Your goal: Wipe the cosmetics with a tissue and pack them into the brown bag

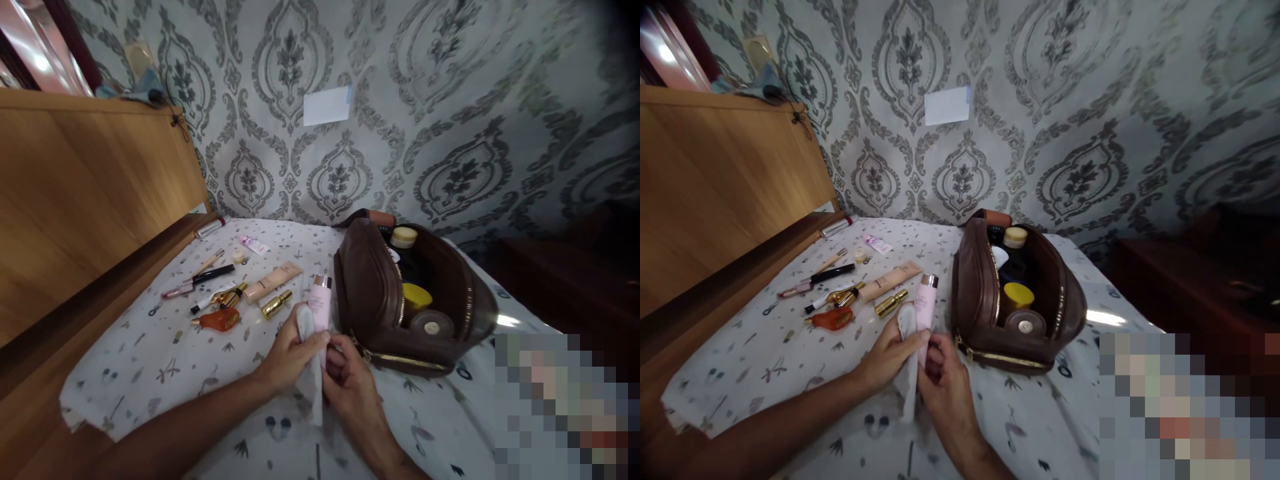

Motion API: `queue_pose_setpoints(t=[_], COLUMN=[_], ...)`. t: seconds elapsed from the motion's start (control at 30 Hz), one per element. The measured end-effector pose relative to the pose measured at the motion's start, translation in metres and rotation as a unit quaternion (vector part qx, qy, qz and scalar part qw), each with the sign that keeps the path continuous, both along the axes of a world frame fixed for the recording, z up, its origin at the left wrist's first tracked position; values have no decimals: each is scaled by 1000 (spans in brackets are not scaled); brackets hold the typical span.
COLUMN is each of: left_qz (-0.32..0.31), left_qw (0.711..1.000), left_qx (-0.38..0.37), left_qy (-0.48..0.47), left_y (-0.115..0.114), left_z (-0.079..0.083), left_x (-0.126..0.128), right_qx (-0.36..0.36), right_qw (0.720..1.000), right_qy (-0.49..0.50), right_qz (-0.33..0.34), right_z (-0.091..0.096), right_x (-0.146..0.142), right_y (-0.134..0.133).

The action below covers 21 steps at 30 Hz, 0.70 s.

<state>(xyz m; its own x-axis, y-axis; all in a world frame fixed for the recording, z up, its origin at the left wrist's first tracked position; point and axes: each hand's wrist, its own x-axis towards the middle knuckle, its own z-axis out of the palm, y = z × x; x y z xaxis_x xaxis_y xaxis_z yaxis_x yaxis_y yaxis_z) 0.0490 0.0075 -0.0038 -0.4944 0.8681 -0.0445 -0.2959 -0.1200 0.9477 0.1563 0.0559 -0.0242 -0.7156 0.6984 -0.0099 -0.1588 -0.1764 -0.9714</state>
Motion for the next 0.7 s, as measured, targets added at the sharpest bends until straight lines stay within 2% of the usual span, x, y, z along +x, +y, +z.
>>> queue_pose_setpoints(t=[0.1,0.17,0.3,0.37,0.5,0.6,0.7], left_qz=[59,90,57,20,-128,-216,-260], left_qw=[998,994,996,999,989,970,957], left_qx=[-15,-32,-51,-22,20,-3,-31], left_qy=[-25,-47,-50,-12,75,111,127], left_y=[2,4,4,2,-6,-10,-13], left_z=[2,5,8,10,22,32,36], left_x=[-5,-9,-15,-17,-25,-31,-37], right_qx=[52,100,146,143,124,126,116], right_qw=[998,994,984,984,989,989,989], right_qy=[-24,-43,-57,-54,-26,9,18], right_qz=[13,-14,-84,-91,-73,-72,-88], right_z=[3,5,10,13,20,26,30], right_x=[4,8,15,16,18,20,21], right_y=[1,3,11,15,17,17,19])
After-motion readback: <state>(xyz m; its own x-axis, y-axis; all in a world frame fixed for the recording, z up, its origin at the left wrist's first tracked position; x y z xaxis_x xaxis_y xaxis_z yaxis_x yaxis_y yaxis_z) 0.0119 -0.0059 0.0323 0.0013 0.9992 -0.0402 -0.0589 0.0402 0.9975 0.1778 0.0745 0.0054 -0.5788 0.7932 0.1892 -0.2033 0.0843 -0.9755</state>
